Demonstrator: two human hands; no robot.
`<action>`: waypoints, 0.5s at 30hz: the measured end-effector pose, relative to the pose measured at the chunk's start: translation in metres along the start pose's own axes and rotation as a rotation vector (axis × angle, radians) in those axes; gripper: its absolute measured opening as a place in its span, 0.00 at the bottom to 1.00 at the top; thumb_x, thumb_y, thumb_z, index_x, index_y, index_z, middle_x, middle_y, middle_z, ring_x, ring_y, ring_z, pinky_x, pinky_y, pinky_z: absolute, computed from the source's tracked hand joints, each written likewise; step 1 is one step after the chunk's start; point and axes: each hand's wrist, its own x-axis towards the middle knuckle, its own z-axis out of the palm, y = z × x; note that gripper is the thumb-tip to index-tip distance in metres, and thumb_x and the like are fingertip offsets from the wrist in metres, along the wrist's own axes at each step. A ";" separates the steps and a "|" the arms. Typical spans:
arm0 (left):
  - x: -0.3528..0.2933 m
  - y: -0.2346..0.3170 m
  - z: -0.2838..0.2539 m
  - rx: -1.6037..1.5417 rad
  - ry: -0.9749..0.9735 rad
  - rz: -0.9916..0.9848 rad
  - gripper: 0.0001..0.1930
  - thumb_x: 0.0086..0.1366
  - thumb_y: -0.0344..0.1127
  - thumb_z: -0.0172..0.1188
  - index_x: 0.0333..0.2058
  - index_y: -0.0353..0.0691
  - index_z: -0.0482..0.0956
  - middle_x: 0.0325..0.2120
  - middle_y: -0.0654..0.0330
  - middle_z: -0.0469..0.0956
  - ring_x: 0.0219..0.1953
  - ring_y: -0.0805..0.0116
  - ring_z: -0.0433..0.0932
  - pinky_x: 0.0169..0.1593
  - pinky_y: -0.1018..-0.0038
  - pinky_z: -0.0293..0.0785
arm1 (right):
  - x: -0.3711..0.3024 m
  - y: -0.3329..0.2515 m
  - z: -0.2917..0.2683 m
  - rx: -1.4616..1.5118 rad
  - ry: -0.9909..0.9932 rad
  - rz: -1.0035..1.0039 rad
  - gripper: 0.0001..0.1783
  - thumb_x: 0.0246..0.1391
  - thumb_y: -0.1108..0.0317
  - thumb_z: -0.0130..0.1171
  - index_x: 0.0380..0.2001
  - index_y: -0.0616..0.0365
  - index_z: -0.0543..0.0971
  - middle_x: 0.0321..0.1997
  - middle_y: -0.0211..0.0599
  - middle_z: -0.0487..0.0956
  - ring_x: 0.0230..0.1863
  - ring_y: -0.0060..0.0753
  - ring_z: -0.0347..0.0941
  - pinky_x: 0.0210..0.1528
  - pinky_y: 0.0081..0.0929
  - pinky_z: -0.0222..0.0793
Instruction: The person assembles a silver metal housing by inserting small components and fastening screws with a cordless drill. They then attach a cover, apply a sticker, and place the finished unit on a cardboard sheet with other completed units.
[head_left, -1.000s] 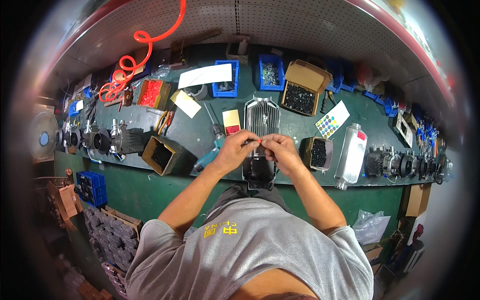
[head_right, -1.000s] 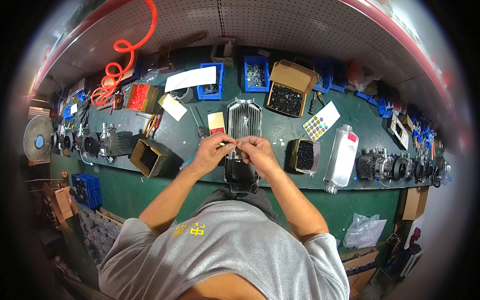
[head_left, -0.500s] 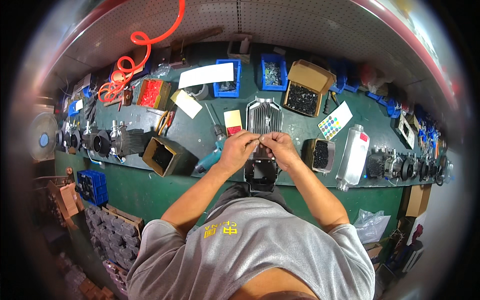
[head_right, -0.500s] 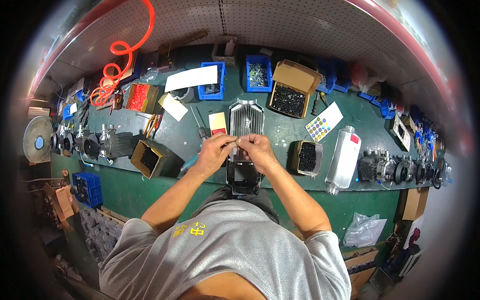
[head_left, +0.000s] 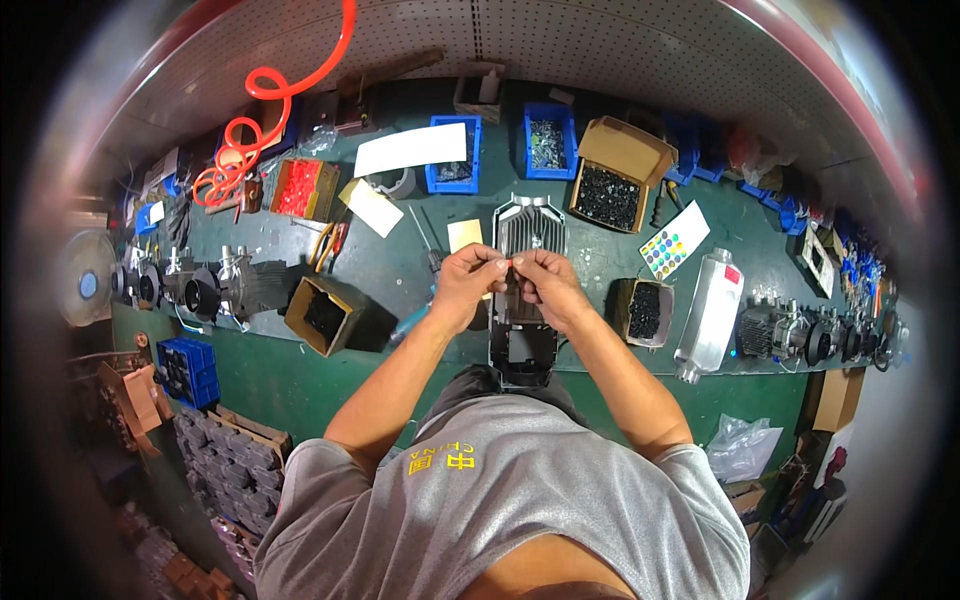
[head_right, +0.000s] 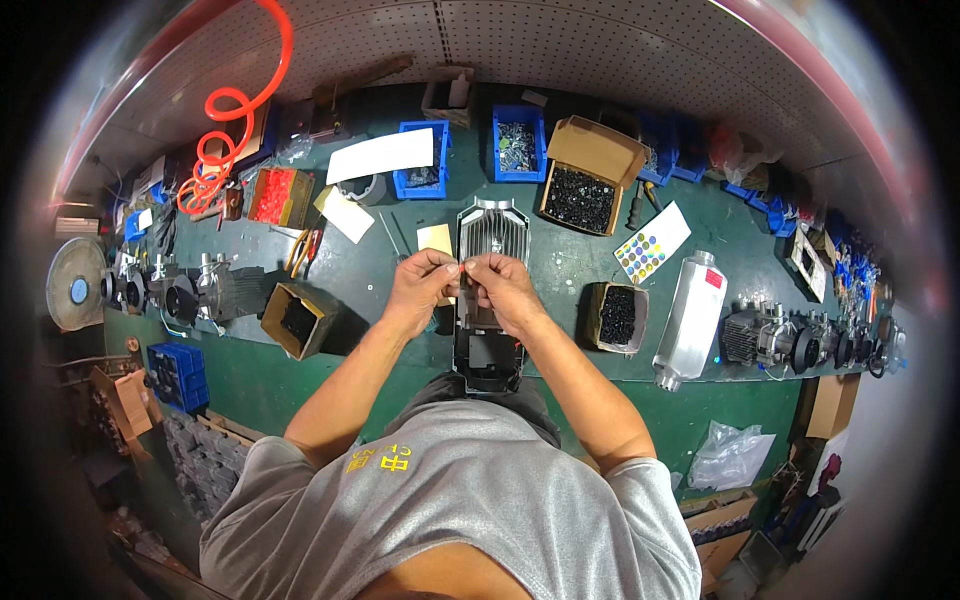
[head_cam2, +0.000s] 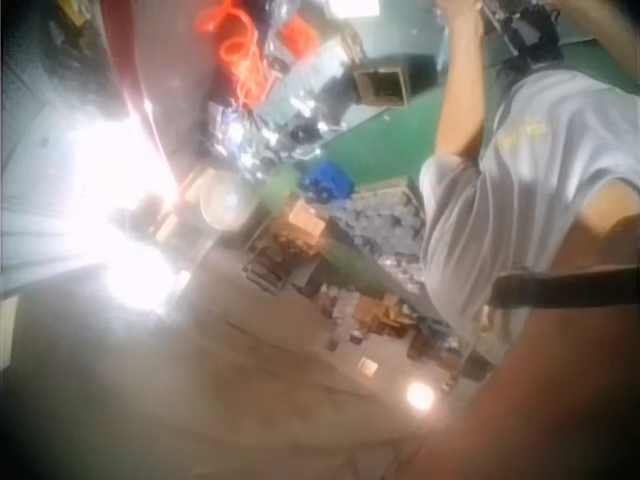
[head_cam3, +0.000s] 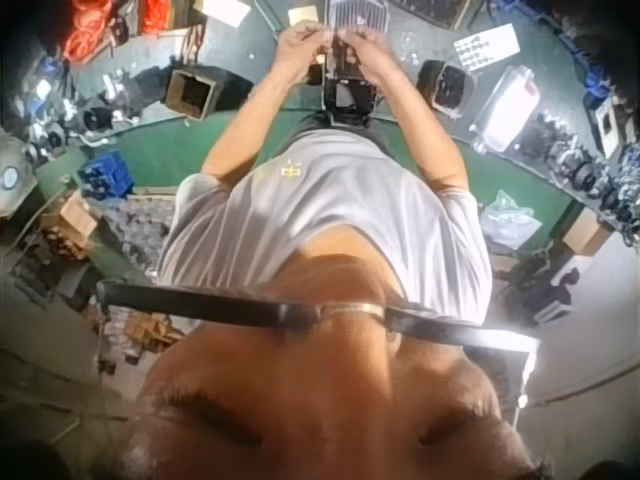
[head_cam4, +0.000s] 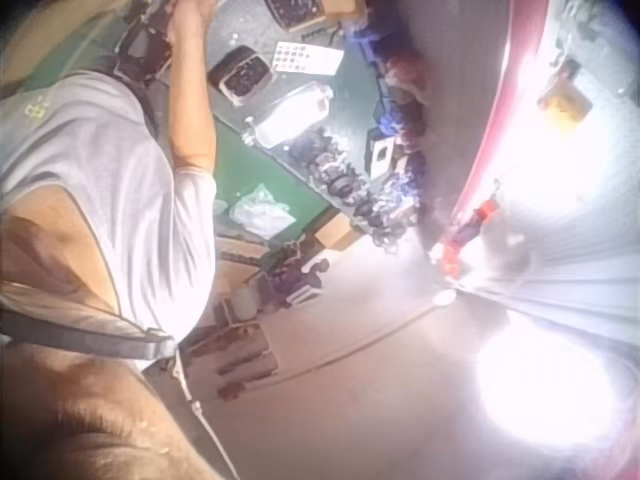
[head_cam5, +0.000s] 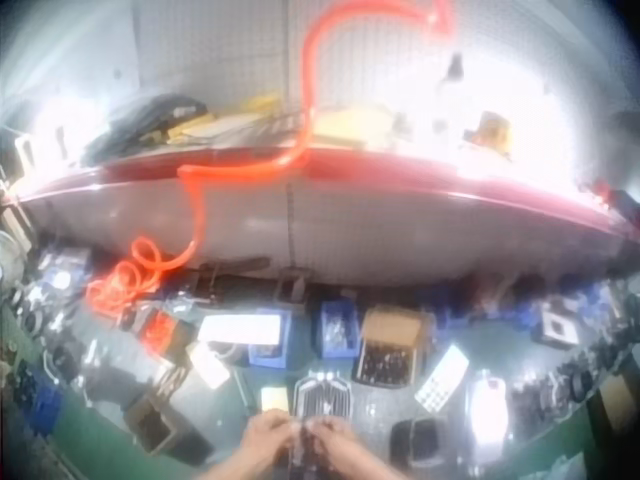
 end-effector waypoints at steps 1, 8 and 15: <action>0.003 0.001 0.001 0.005 0.011 -0.020 0.04 0.67 0.29 0.64 0.37 0.37 0.78 0.30 0.64 0.79 0.28 0.77 0.77 0.34 0.79 0.77 | 0.005 0.003 0.000 0.011 0.025 -0.018 0.07 0.66 0.66 0.61 0.34 0.56 0.80 0.26 0.20 0.73 0.24 0.11 0.63 0.23 0.12 0.57; 0.051 -0.014 -0.003 0.279 0.215 0.102 0.04 0.67 0.27 0.63 0.37 0.35 0.78 0.32 0.62 0.81 0.31 0.77 0.79 0.36 0.79 0.77 | 0.039 0.015 0.010 -0.288 0.266 -0.265 0.10 0.64 0.68 0.57 0.40 0.63 0.82 0.28 0.24 0.76 0.27 0.13 0.67 0.28 0.17 0.63; 0.072 -0.028 -0.007 0.258 0.225 0.169 0.04 0.66 0.27 0.64 0.38 0.36 0.77 0.33 0.62 0.81 0.32 0.76 0.79 0.35 0.78 0.79 | 0.054 0.020 0.003 -0.505 0.326 -0.344 0.14 0.60 0.72 0.55 0.44 0.69 0.83 0.33 0.42 0.84 0.35 0.30 0.80 0.41 0.28 0.74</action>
